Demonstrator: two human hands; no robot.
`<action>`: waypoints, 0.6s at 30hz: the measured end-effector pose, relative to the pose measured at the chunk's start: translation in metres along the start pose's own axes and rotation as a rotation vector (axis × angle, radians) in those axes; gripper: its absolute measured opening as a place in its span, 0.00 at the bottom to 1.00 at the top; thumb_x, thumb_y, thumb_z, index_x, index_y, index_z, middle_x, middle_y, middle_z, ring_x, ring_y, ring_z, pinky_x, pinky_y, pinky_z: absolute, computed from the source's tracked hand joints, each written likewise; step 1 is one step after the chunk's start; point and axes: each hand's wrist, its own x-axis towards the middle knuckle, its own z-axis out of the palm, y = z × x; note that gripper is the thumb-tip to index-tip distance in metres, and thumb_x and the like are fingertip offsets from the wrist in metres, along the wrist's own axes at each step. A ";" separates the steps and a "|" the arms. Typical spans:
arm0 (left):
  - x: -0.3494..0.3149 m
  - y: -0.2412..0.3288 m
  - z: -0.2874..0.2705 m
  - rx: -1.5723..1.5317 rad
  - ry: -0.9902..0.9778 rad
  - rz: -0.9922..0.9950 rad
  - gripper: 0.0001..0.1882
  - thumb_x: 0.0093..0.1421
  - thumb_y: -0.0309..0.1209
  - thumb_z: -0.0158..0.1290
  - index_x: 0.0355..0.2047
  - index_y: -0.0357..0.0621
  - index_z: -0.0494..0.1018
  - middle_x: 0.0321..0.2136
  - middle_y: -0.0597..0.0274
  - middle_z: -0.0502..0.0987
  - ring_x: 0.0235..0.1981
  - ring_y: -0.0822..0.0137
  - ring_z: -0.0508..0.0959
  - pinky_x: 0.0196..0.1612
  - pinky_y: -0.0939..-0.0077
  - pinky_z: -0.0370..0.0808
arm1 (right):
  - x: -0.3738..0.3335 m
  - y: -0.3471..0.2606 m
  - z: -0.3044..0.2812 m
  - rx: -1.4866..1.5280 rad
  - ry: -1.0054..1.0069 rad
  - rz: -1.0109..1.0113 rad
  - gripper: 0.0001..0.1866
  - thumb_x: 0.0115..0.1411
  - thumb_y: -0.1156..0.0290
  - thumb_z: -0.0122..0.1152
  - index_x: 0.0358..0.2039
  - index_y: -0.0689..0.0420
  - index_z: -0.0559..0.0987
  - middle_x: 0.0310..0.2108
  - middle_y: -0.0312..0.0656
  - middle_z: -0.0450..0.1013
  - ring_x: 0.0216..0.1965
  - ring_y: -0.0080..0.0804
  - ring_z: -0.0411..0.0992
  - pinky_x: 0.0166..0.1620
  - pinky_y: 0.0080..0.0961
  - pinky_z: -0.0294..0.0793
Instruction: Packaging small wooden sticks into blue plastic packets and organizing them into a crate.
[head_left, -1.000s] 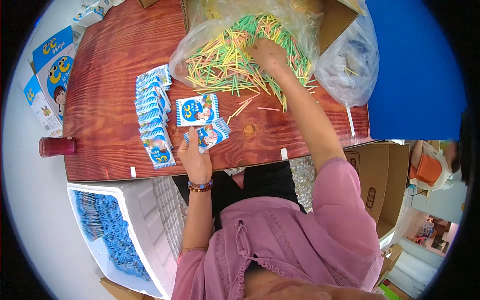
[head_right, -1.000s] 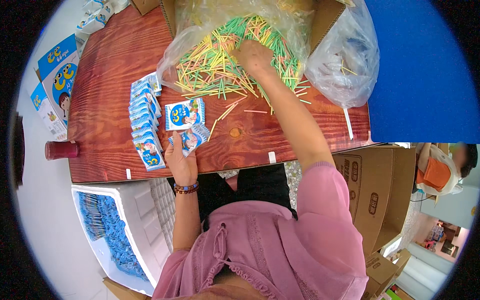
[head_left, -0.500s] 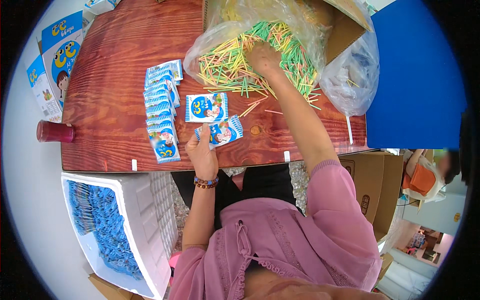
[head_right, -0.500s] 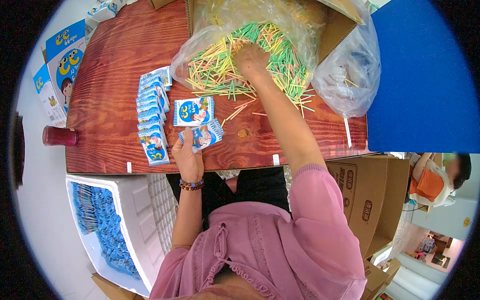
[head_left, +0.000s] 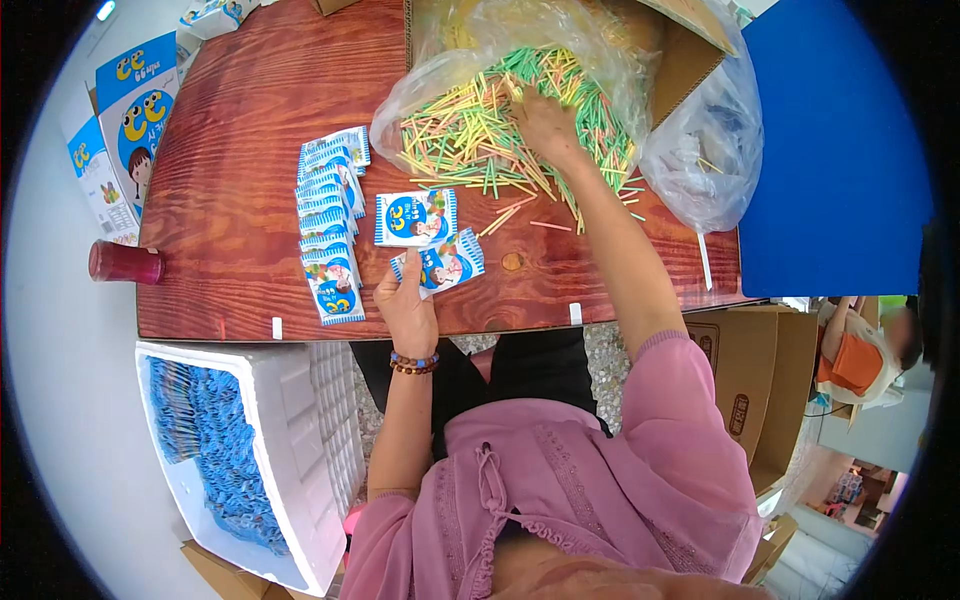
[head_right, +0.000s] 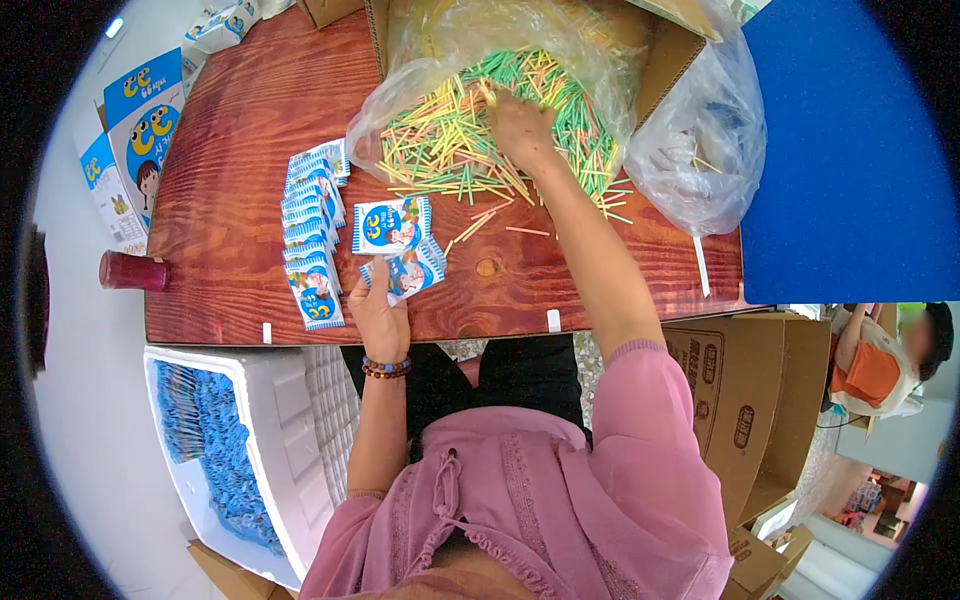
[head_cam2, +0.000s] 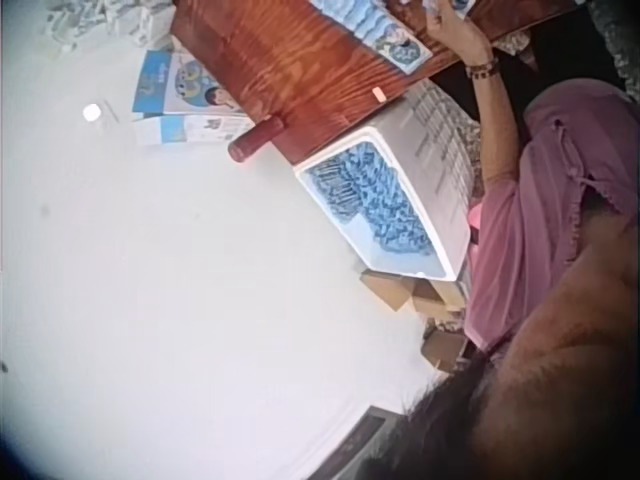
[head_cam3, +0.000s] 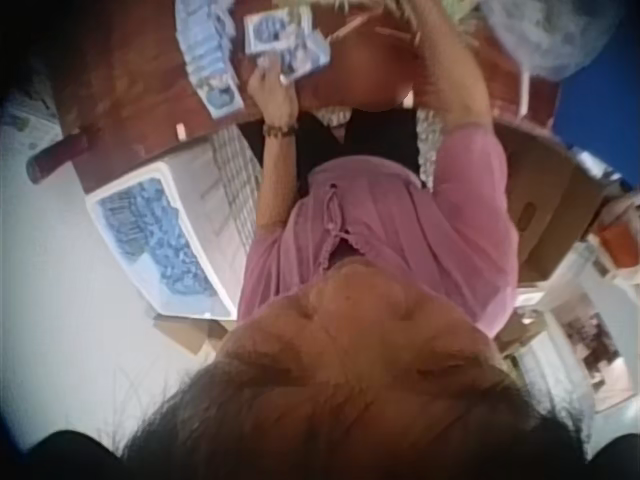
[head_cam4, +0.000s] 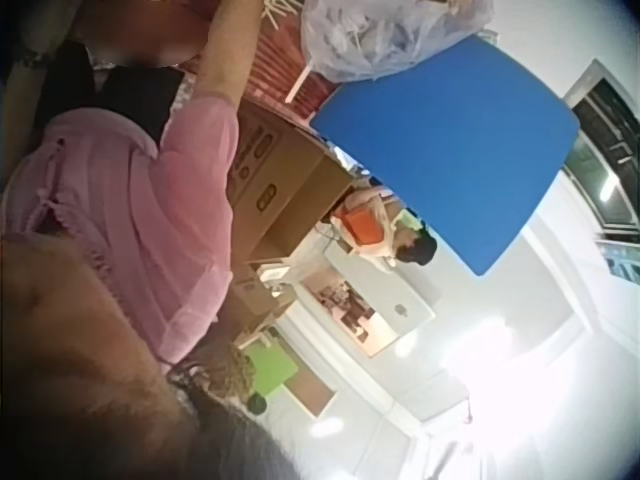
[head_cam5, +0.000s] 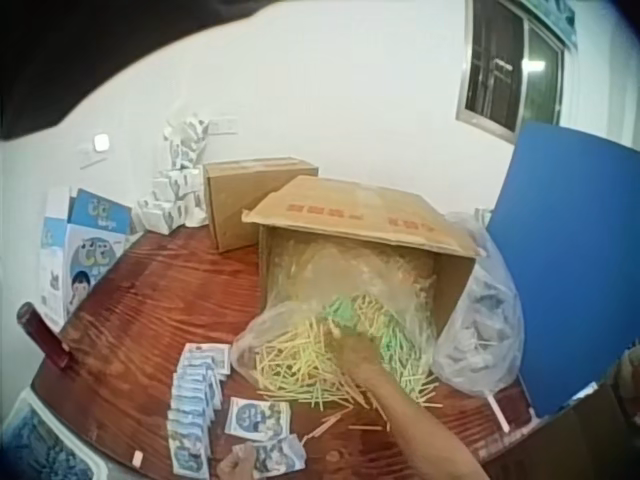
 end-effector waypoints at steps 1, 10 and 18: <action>0.000 0.001 0.000 0.002 0.003 0.002 0.10 0.65 0.29 0.51 0.39 0.32 0.76 0.35 0.63 0.80 0.33 0.78 0.77 0.37 0.81 0.74 | -0.004 -0.002 -0.006 0.002 -0.002 -0.002 0.17 0.62 0.63 0.45 0.44 0.60 0.74 0.43 0.52 0.75 0.50 0.48 0.70 0.54 0.57 0.59; 0.001 0.001 -0.002 -0.022 -0.002 -0.027 0.10 0.65 0.28 0.51 0.39 0.33 0.76 0.36 0.62 0.79 0.34 0.77 0.78 0.38 0.80 0.75 | -0.013 -0.023 -0.016 -0.219 -0.042 -0.760 0.11 0.50 0.79 0.57 0.36 0.58 0.71 0.37 0.47 0.75 0.45 0.47 0.71 0.53 0.46 0.66; 0.001 0.003 -0.002 -0.051 0.006 -0.053 0.10 0.65 0.28 0.51 0.40 0.32 0.75 0.37 0.60 0.79 0.35 0.74 0.79 0.39 0.78 0.76 | -0.009 -0.028 0.003 -0.365 0.027 -0.831 0.10 0.55 0.70 0.55 0.38 0.57 0.73 0.34 0.45 0.75 0.45 0.43 0.72 0.53 0.39 0.63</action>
